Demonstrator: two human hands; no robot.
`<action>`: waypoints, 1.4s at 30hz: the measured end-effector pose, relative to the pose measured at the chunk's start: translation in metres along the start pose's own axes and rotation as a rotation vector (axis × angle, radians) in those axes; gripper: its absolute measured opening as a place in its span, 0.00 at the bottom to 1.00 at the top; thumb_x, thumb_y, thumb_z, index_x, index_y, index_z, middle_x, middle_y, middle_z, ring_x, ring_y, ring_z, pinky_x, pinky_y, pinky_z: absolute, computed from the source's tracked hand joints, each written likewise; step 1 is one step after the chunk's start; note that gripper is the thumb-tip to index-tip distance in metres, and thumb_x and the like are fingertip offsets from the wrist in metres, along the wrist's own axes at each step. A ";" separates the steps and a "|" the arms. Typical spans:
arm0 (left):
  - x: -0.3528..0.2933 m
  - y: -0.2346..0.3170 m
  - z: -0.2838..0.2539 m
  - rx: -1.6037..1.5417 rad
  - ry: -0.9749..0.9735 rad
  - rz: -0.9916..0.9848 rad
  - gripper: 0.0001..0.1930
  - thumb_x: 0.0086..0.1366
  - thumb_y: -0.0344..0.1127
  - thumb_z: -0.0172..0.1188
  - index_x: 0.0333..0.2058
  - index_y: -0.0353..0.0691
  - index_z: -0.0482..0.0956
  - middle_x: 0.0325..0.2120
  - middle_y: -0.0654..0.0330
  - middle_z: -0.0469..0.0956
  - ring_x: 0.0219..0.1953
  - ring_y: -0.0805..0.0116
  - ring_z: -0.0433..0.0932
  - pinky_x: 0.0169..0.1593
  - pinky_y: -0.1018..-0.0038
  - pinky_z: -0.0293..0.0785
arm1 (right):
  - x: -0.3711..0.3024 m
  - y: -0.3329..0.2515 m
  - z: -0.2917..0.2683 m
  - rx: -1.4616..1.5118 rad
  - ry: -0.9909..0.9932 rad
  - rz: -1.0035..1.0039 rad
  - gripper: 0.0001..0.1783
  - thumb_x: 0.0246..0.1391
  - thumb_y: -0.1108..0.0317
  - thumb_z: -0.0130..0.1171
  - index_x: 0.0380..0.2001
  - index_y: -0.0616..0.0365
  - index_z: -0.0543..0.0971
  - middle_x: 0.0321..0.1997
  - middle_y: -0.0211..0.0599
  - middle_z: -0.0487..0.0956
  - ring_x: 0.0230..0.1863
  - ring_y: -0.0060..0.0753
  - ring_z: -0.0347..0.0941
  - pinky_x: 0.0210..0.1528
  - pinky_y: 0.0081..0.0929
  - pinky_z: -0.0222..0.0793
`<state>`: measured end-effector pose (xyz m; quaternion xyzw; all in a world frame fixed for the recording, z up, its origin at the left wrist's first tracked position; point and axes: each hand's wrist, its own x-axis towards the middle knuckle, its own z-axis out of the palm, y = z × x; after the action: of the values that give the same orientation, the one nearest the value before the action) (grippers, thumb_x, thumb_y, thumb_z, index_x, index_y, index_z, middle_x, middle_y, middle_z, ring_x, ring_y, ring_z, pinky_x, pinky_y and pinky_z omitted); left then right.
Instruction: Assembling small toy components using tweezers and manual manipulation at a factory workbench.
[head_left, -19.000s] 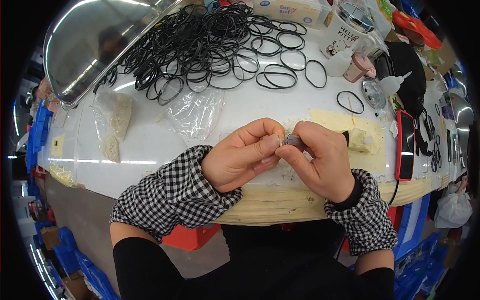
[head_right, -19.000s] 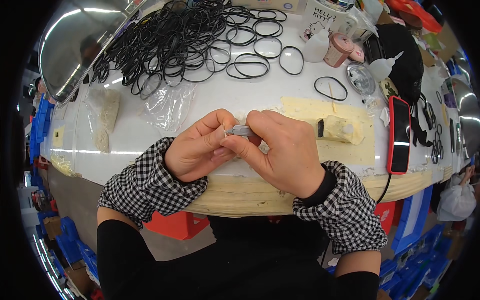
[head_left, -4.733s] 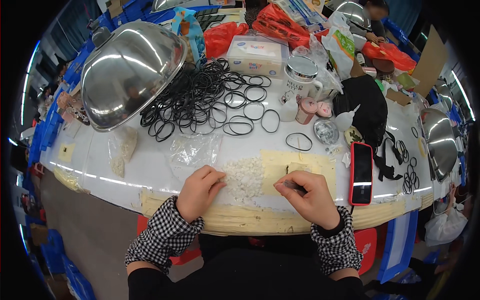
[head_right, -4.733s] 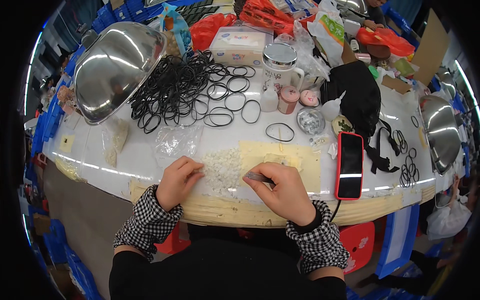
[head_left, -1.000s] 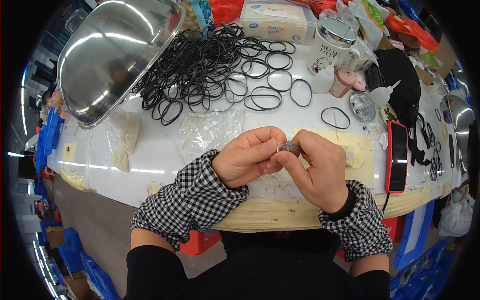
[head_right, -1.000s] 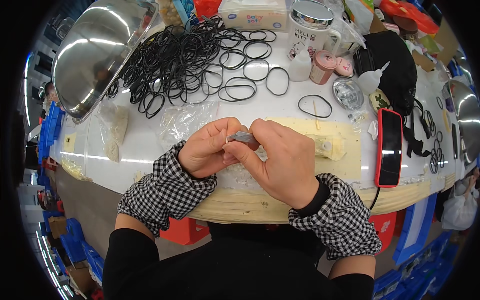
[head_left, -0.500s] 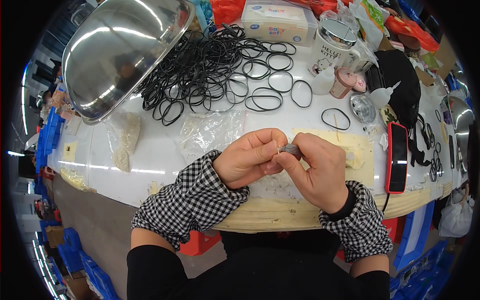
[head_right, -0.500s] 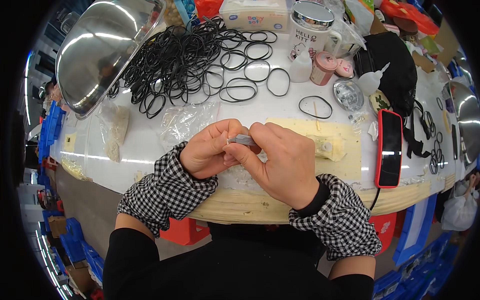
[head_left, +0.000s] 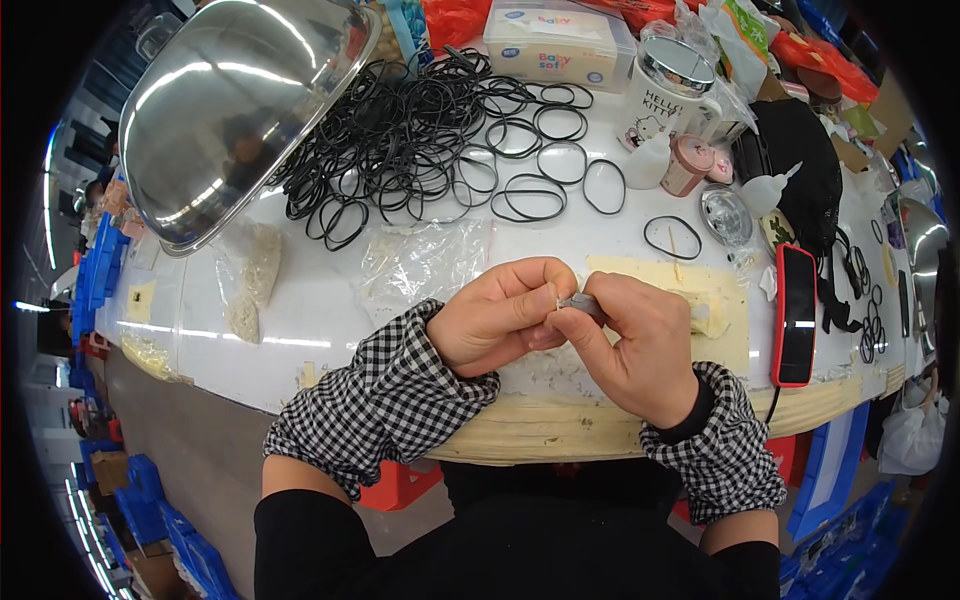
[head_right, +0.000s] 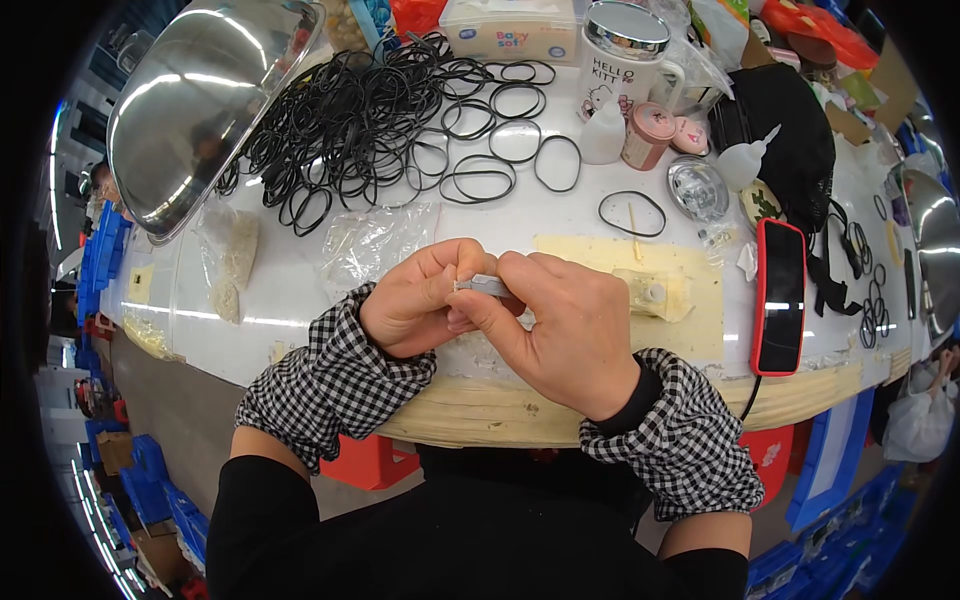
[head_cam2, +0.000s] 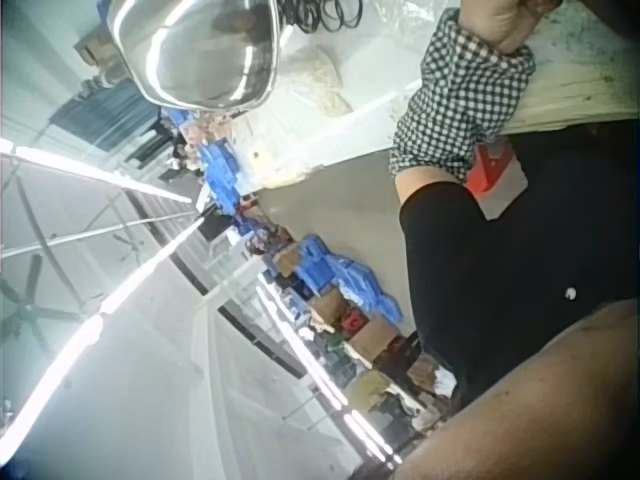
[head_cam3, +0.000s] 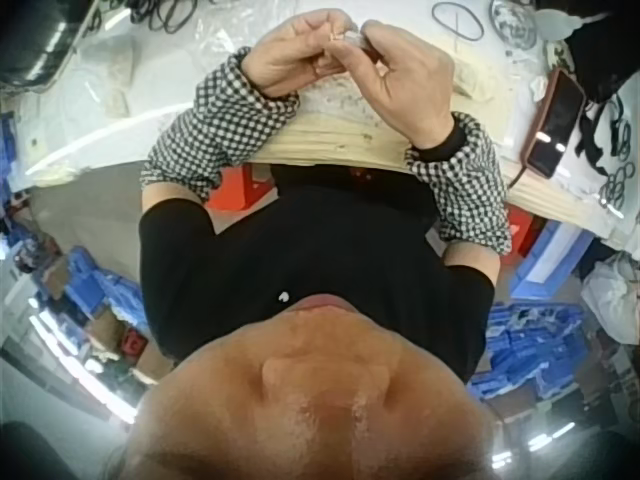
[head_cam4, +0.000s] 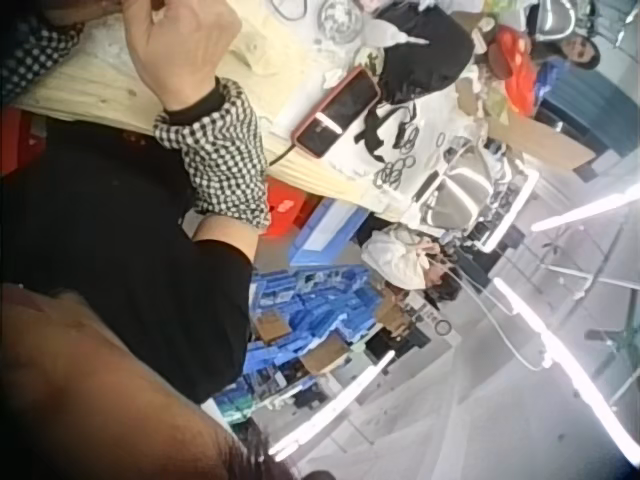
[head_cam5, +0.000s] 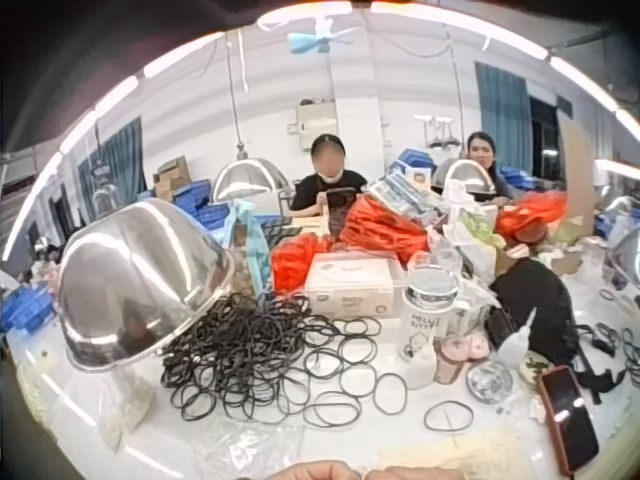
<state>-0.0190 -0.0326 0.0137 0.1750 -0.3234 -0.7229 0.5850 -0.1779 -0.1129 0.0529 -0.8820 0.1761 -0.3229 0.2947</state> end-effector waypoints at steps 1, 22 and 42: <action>0.000 0.000 0.001 -0.003 0.012 0.000 0.11 0.68 0.41 0.51 0.35 0.39 0.68 0.23 0.69 0.64 0.26 0.80 0.61 0.34 0.81 0.59 | 0.000 0.000 0.000 -0.001 -0.005 -0.001 0.16 0.48 0.55 0.64 0.21 0.56 0.75 0.13 0.28 0.71 0.14 0.26 0.67 0.16 0.23 0.58; 0.000 0.007 0.009 0.359 0.434 0.195 0.07 0.67 0.35 0.52 0.34 0.37 0.72 0.22 0.69 0.70 0.24 0.82 0.64 0.30 0.85 0.61 | 0.002 -0.002 -0.004 0.093 0.056 0.186 0.14 0.45 0.65 0.68 0.23 0.60 0.72 0.19 0.32 0.72 0.18 0.23 0.67 0.18 0.20 0.59; 0.000 -0.003 0.001 -0.150 0.488 -0.085 0.13 0.68 0.37 0.51 0.42 0.32 0.73 0.37 0.60 0.77 0.37 0.79 0.77 0.45 0.86 0.76 | -0.001 0.008 0.005 0.055 0.063 0.006 0.15 0.40 0.82 0.59 0.36 0.59 0.79 0.28 0.35 0.73 0.25 0.31 0.73 0.26 0.23 0.69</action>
<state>-0.0212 -0.0317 0.0123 0.3136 -0.1104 -0.7053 0.6261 -0.1762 -0.1166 0.0438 -0.8624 0.1789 -0.3544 0.3141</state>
